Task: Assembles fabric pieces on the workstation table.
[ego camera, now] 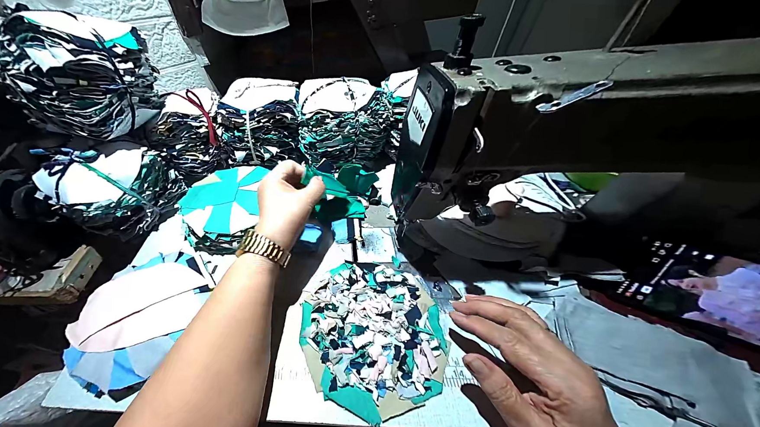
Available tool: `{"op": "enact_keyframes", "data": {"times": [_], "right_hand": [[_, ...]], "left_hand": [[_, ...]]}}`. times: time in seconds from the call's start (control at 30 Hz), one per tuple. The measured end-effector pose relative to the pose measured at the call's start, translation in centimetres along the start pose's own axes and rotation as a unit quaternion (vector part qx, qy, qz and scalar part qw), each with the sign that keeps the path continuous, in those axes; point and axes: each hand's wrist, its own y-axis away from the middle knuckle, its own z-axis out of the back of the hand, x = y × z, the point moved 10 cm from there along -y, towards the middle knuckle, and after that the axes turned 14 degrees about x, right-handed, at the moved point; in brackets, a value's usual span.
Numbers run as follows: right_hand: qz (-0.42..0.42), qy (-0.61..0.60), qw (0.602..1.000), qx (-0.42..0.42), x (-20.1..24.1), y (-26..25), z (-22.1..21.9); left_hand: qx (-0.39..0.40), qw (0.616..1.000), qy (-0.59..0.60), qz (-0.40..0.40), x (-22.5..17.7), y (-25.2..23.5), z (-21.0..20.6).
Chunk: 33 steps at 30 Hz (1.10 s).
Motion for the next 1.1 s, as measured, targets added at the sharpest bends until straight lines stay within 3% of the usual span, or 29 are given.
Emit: {"op": "enact_keyframes", "data": {"times": [0.07,0.13,0.3,0.4,0.67,0.9,1.1], "right_hand": [[-0.006,-0.003,1.0,0.0,0.0,0.0,0.1],[-0.012,-0.012,1.0,-0.002,-0.1,0.0,0.2],[-0.085,-0.141,0.985,-0.059,-1.2,0.0,1.6],[-0.106,-0.227,0.964,-0.094,-0.2,-0.8,1.6],[-0.129,-0.218,0.955,-0.153,1.9,-2.1,2.0],[-0.077,-0.168,0.971,-0.15,2.7,-2.1,3.7],[-0.027,-0.01,0.988,-0.152,4.6,-2.3,4.4]], "left_hand": [[0.007,0.986,0.165,0.005,0.1,0.6,0.3],[0.064,0.966,0.251,0.027,-0.3,1.2,-0.9],[0.319,0.921,0.225,0.002,-4.3,4.1,-7.8],[0.401,0.881,0.251,-0.011,-6.7,7.0,-11.4],[0.42,0.864,0.277,0.003,-8.6,10.0,-13.4],[0.464,0.836,0.291,0.02,-8.7,10.9,-14.4],[0.482,0.822,0.303,0.025,-7.9,10.8,-15.1]]}}
